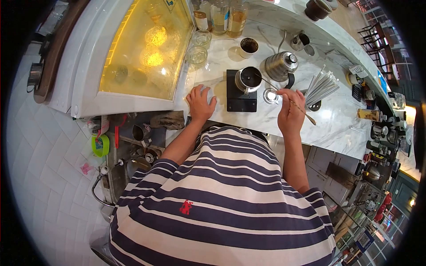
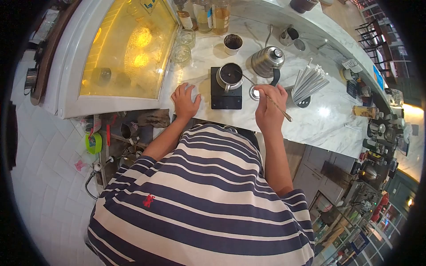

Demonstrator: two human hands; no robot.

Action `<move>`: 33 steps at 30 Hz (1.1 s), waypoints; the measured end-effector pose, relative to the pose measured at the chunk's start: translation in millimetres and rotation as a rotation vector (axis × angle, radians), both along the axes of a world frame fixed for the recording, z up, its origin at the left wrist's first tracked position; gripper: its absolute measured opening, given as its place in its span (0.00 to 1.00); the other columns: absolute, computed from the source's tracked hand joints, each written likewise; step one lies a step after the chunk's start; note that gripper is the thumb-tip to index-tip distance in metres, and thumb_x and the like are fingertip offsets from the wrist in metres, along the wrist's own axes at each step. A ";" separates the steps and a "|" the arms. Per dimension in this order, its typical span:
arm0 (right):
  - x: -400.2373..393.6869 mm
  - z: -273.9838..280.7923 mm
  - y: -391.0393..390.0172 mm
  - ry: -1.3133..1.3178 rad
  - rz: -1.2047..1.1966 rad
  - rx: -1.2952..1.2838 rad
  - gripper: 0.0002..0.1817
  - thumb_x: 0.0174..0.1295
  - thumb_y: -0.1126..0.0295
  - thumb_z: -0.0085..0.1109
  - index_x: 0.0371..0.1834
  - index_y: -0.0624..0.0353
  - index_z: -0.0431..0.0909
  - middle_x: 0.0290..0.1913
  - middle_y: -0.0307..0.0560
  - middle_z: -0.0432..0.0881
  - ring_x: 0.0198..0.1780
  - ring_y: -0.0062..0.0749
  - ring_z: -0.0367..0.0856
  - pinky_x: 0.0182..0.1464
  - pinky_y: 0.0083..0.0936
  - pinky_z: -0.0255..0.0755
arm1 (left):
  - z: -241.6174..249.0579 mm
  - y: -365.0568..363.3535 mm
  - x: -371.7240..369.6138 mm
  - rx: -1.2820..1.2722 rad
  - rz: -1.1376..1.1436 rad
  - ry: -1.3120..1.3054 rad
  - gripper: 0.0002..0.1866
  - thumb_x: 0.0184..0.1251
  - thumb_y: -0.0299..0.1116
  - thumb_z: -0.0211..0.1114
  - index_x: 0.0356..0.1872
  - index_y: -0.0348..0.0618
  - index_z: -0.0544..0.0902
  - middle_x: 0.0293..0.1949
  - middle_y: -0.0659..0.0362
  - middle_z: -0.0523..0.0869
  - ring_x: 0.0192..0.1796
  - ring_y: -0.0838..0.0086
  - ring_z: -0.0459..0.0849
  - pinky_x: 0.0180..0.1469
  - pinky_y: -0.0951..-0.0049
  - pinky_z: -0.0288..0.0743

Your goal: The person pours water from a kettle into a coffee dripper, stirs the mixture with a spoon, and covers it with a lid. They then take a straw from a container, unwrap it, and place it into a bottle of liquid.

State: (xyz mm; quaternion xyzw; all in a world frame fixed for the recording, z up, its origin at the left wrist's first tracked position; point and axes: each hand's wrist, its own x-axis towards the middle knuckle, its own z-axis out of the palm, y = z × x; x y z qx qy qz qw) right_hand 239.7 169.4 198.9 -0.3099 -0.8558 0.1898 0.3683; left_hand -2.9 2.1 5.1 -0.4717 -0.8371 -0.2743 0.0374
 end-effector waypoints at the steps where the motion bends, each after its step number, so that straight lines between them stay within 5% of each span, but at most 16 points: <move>1: 3.7 0.5 -1.4 0.001 0.002 0.000 0.05 0.75 0.76 0.58 0.45 0.55 0.84 0.44 0.42 0.89 0.49 0.38 0.87 0.69 0.46 0.66 | -0.4 1.2 0.4 0.002 0.001 0.008 0.26 0.62 0.45 0.72 0.58 0.44 0.84 0.64 0.49 0.78 0.69 0.51 0.72 0.69 0.47 0.60; 33: -18.6 10.7 -0.3 -0.050 0.075 0.073 0.03 0.74 0.74 0.60 0.44 0.58 0.83 0.43 0.43 0.89 0.49 0.40 0.86 0.67 0.47 0.67 | -1.6 0.7 0.5 -0.001 -0.002 0.003 0.25 0.62 0.44 0.72 0.58 0.44 0.84 0.64 0.49 0.78 0.69 0.52 0.71 0.70 0.48 0.60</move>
